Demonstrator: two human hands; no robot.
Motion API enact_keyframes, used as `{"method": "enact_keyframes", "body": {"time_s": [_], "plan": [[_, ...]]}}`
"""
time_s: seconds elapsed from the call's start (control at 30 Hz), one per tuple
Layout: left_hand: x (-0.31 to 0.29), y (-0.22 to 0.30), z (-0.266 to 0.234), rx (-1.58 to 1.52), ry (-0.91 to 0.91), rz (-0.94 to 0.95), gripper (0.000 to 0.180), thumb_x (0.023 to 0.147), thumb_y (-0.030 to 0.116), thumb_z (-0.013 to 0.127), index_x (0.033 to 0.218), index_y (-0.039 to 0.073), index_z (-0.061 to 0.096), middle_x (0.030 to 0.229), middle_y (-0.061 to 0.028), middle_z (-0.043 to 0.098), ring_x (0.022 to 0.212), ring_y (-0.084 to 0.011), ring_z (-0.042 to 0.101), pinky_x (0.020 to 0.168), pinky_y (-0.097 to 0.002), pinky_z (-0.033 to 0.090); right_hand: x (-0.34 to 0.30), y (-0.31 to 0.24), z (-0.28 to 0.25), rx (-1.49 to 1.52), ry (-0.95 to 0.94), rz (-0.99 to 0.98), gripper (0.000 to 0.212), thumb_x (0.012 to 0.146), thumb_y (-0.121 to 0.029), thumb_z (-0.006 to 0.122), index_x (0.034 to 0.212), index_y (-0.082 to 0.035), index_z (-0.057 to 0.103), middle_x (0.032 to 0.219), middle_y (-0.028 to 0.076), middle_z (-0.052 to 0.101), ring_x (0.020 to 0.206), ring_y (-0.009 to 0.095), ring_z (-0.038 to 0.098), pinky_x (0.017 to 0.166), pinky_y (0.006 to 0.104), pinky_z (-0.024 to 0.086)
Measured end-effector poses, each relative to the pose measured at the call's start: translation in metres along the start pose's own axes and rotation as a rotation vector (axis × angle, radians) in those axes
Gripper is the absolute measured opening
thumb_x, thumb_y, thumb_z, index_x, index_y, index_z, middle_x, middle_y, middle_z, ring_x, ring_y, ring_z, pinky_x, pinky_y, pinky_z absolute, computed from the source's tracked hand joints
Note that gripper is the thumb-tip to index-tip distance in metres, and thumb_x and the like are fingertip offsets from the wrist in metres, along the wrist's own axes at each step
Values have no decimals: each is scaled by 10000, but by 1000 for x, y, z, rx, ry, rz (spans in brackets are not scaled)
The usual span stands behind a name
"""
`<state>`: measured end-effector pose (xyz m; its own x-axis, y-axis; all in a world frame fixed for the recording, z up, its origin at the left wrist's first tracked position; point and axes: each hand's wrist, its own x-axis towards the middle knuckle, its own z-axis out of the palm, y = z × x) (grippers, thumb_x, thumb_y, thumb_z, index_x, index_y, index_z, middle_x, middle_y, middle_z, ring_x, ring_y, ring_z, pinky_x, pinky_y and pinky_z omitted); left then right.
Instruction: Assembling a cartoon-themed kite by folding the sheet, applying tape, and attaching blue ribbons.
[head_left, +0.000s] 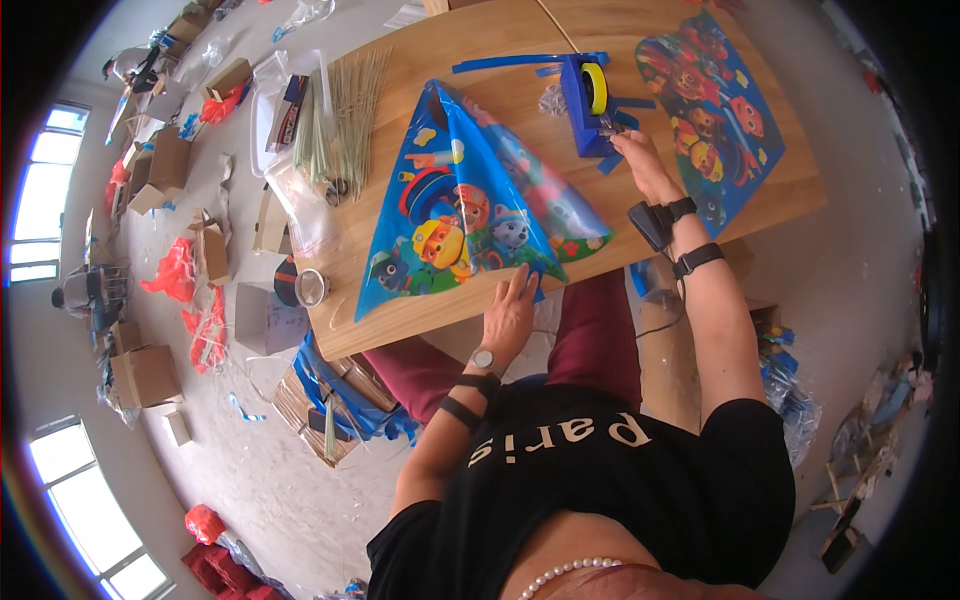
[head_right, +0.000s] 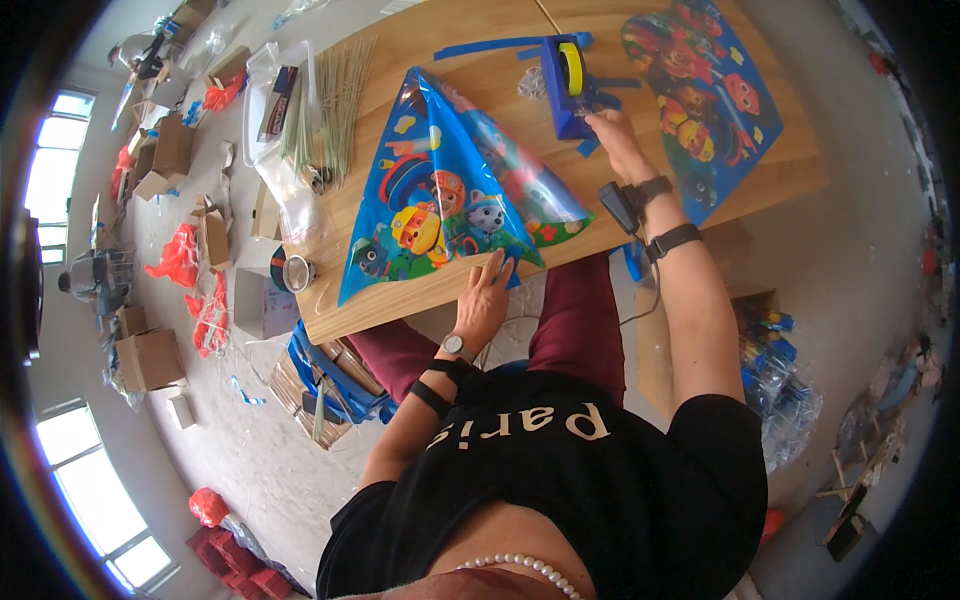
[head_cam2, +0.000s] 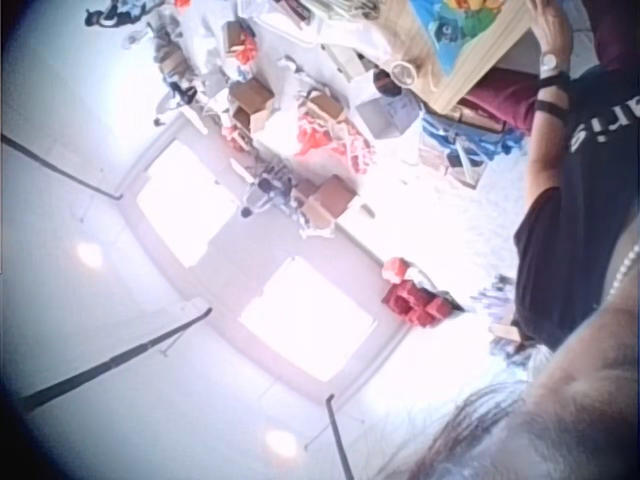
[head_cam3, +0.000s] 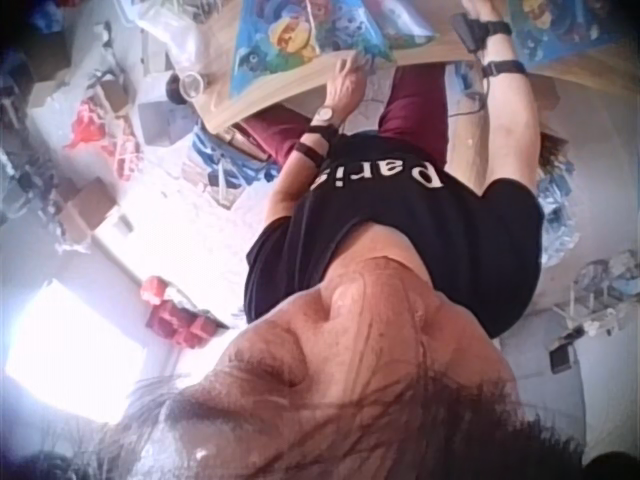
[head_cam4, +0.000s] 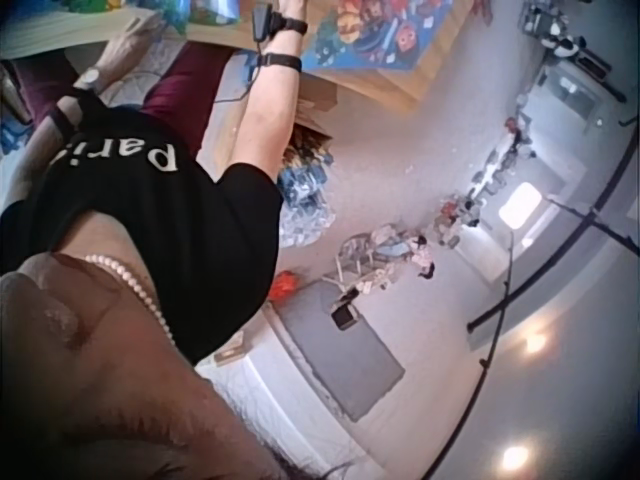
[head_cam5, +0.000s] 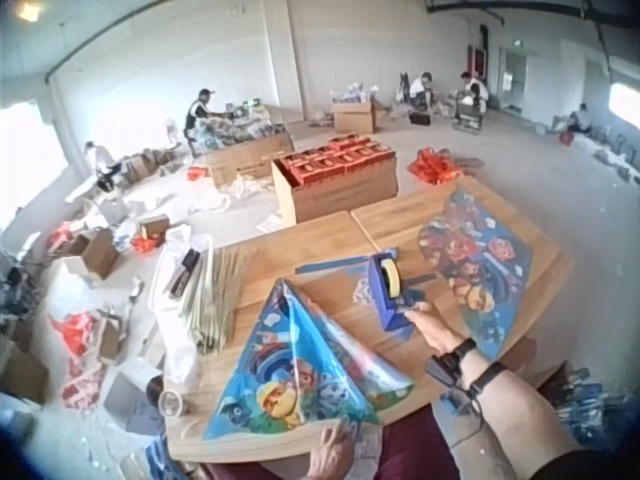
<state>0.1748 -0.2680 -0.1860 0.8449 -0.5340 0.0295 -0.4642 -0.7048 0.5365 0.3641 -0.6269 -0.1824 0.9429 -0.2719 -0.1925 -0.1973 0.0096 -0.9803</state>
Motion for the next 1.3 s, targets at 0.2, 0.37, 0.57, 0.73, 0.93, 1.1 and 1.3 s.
{"method": "enact_keyframes", "body": {"time_s": [0.2, 0.37, 0.57, 0.73, 0.93, 1.1, 1.3], "plan": [[-5, -4, -3, 30, 5, -21, 622, 804, -11, 592, 1420, 63, 549, 1486, -144, 486, 1178, -399, 549, 983, -467, 510, -16, -7, 24, -191, 104, 110, 203, 935, -266, 689, 944, -67, 647, 890, -32, 610, 837, 118, 542, 802, 316, 430], [8, 3, 4, 21, -3, 23, 616, 800, -13, 592, 1411, 57, 557, 1483, -144, 489, 1176, -394, 552, 970, -467, 519, -27, 38, -9, -309, 162, 170, 185, 938, -272, 701, 962, -91, 668, 802, -58, 570, 717, 76, 487, 660, 278, 402], [0, -4, 0, 20, 18, -3, 633, 790, -23, 596, 1416, 59, 552, 1484, -144, 488, 1172, -390, 556, 949, -457, 535, -144, -1, 76, 101, -118, 269, 227, 1004, -286, 623, 1033, -74, 697, 748, -56, 557, 592, 27, 438, 491, 208, 326], [2, 1, -2, -1, 18, 5, 639, 780, -33, 605, 1410, 61, 555, 1482, -142, 489, 1173, -385, 556, 939, -454, 540, -202, 25, 99, 462, -258, 495, 289, 1061, -295, 538, 1124, -51, 679, 704, -57, 510, 496, 24, 336, 453, 200, 268], [0, -1, 1, 28, 14, -1, 631, 789, -27, 611, 1409, 81, 561, 1490, -126, 486, 1167, -369, 563, 917, -440, 551, -219, 51, 114, 496, -191, 532, 309, 1074, -287, 491, 1162, -47, 664, 686, -57, 499, 495, 36, 332, 451, 216, 265], [0, -2, 1, 62, 8, 9, 594, 807, 3, 597, 1398, 57, 562, 1500, -123, 485, 1122, -338, 565, 889, -431, 552, -222, 54, 118, 473, -195, 513, 306, 1092, -270, 443, 1177, -55, 643, 672, -55, 489, 494, 40, 339, 447, 219, 264], [0, -2, 1, 60, 5, 7, 595, 807, 2, 600, 1398, 60, 564, 1501, -118, 484, 1119, -336, 567, 887, -428, 556, -223, 51, 124, 365, -149, 477, 309, 1104, -283, 436, 1184, -60, 635, 655, -48, 492, 474, 36, 345, 435, 214, 259]]}}
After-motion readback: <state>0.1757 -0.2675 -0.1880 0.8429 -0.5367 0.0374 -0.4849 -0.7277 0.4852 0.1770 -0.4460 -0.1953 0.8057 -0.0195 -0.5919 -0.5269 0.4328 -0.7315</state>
